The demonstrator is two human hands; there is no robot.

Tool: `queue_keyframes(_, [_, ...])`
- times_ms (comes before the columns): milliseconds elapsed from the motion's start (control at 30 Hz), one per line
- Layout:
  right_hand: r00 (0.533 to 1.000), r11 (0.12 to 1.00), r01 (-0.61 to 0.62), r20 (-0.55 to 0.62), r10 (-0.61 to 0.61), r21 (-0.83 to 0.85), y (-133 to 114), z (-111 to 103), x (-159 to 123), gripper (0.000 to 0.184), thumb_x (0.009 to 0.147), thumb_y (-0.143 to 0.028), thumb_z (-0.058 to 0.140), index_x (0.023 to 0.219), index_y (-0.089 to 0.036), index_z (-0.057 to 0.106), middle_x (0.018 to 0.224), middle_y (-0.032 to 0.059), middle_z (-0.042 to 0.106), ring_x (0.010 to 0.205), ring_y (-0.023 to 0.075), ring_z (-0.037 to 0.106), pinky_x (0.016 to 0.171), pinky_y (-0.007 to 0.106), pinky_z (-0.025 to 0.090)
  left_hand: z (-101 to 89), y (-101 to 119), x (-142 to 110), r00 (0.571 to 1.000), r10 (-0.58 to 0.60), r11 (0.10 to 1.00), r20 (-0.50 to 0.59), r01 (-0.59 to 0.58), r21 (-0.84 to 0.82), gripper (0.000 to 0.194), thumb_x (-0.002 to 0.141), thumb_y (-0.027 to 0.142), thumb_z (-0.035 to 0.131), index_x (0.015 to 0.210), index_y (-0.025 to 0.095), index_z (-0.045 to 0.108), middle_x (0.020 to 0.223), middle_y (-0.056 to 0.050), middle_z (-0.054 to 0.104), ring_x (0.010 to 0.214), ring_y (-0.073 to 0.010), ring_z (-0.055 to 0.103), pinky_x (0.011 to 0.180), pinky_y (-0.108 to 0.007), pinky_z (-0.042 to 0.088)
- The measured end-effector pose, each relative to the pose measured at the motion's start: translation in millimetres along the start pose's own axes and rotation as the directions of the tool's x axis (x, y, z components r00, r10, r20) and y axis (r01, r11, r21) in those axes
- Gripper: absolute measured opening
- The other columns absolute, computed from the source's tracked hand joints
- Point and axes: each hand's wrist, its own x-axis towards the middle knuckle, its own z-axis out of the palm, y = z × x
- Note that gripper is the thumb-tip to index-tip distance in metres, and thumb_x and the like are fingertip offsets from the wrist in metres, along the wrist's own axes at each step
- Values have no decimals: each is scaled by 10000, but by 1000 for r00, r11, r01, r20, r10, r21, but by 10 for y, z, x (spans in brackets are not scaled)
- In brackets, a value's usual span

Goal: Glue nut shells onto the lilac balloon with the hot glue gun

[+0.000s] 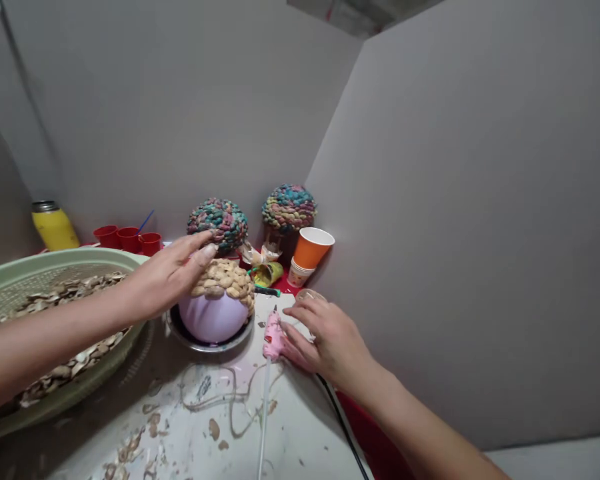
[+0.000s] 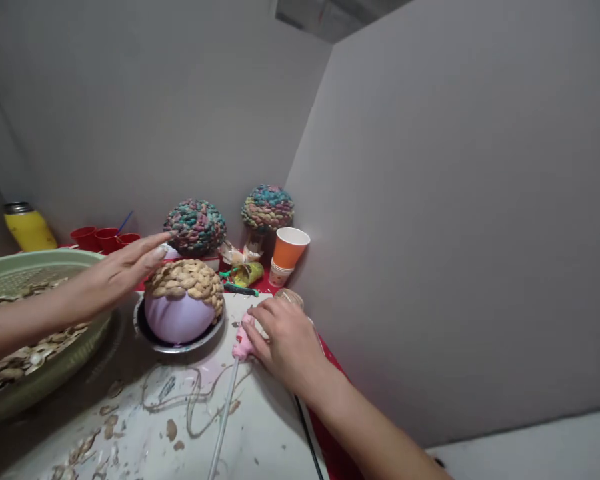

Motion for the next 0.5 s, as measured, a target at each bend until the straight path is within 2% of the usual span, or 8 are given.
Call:
queue_keyframes(67, [981, 996, -79, 174, 83, -29, 24, 28, -103, 186, 913, -306, 582, 997, -166, 670, 986, 108, 667, 901, 255, 615, 777, 360, 451, -24, 147, -120, 997, 33, 999, -71, -34, -13, 737, 905, 629, 308, 1423, 120, 432, 1493, -129, 453, 1372, -305, 382, 1154, -424, 235])
queue_keyframes(133, [961, 993, -110, 250, 117, -42, 25, 49, -175, 203, 885, -318, 618, 987, -151, 673, 964, 117, 669, 885, 267, 622, 746, 351, 454, -6, 287, -286, 994, 42, 997, -96, -48, -56, 672, 911, 609, 342, 1405, 169, 460, 1448, -105, 511, 1324, -306, 444, 1131, -422, 292])
queue_keyframes(200, [940, 989, -142, 305, 151, -51, 21, 75, -219, 223, 878, -336, 618, 961, -137, 672, 939, 130, 669, 871, 278, 624, 715, 343, 446, 51, 411, -486, 997, 26, 993, -74, -34, -117, 590, 909, 577, 396, 1367, 220, 502, 1400, -76, 562, 1287, -299, 486, 1104, -415, 343])
queue_keyframes(233, [930, 986, -159, 326, 167, -52, 23, 95, -233, 225, 873, -340, 618, 945, -133, 670, 925, 133, 669, 858, 280, 625, 699, 337, 440, 95, 461, -593, 999, 36, 988, -30, -40, -150, 554, 905, 570, 410, 1327, 236, 541, 1367, -66, 592, 1271, -300, 502, 1085, -406, 371])
queue_keyframes(333, [911, 977, -208, 357, 208, -40, 47, 199, -264, 189, 845, -322, 630, 895, -142, 661, 882, 118, 666, 792, 264, 628, 660, 319, 415, 303, 525, -891, 986, -38, 968, 159, 76, -239, 513, 886, 536, 468, 1293, 243, 577, 1259, -74, 670, 1147, -299, 601, 963, -369, 486])
queue_keyframes(400, [908, 972, -233, 355, 224, -16, 78, 290, -285, 171, 833, -315, 636, 897, -158, 655, 885, 98, 663, 782, 249, 628, 654, 306, 404, 515, 471, -1032, 957, -53, 951, 284, 136, -278, 460, 883, 469, 507, 1280, 251, 583, 1154, -69, 711, 1045, -278, 643, 895, -339, 507])
queue_keyframes(500, [916, 966, -256, 331, 229, 39, 134, 415, -331, 173, 858, -308, 611, 969, -180, 648, 927, 75, 652, 813, 231, 628, 665, 291, 404, 893, 291, -1113, 914, -19, 907, 405, 186, -377, 442, 890, 388, 495, 1284, 192, 538, 953, -70, 718, 855, -227, 659, 747, -293, 513])
